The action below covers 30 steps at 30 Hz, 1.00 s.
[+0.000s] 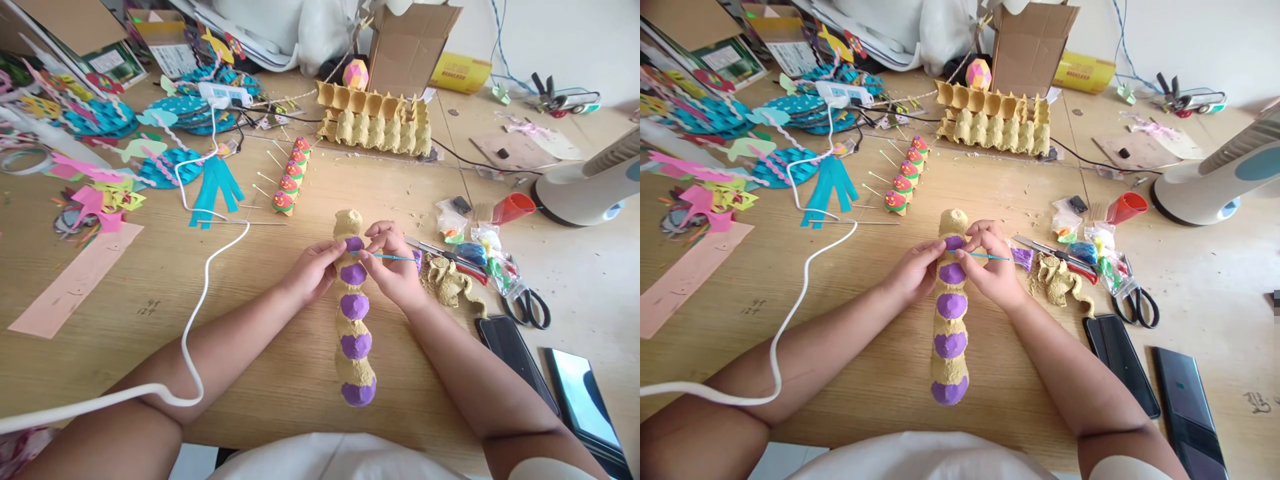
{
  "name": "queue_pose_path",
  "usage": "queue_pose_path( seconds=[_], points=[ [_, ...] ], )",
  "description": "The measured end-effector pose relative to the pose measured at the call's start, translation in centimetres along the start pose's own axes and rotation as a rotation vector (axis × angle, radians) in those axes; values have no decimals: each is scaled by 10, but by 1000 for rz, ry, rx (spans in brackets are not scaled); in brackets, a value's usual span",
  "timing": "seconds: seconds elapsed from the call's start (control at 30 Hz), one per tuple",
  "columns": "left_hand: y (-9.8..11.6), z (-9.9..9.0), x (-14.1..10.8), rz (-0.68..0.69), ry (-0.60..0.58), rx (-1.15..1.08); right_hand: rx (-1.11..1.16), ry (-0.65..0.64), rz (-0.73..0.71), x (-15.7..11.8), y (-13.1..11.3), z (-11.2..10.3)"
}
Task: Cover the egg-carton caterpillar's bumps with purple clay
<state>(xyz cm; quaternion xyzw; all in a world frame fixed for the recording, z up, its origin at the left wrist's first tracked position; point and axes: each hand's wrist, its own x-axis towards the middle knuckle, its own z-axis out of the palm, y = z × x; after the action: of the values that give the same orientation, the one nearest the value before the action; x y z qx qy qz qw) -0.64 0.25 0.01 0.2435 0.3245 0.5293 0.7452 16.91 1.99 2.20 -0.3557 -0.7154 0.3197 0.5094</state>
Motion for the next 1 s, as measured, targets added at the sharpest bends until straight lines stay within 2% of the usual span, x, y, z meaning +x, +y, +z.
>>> queue_pose_path(
  seconds=[0.37, 0.53, 0.77, 1.0],
  points=[
    [1, -4, 2, -11, 37, -31, 87, -60, 112, -3, -2, 4],
    [-1, -3, 3, 57, 60, 11, 111, -65, 100, -4, -1, 2],
    [-1, -2, 2, 61, 61, 34, 82, -69, 130, -4, -3, 5],
    [-1, -1, 3, 63, 110, 46, 66, -72, 124, -3, -2, 5]
  ],
)
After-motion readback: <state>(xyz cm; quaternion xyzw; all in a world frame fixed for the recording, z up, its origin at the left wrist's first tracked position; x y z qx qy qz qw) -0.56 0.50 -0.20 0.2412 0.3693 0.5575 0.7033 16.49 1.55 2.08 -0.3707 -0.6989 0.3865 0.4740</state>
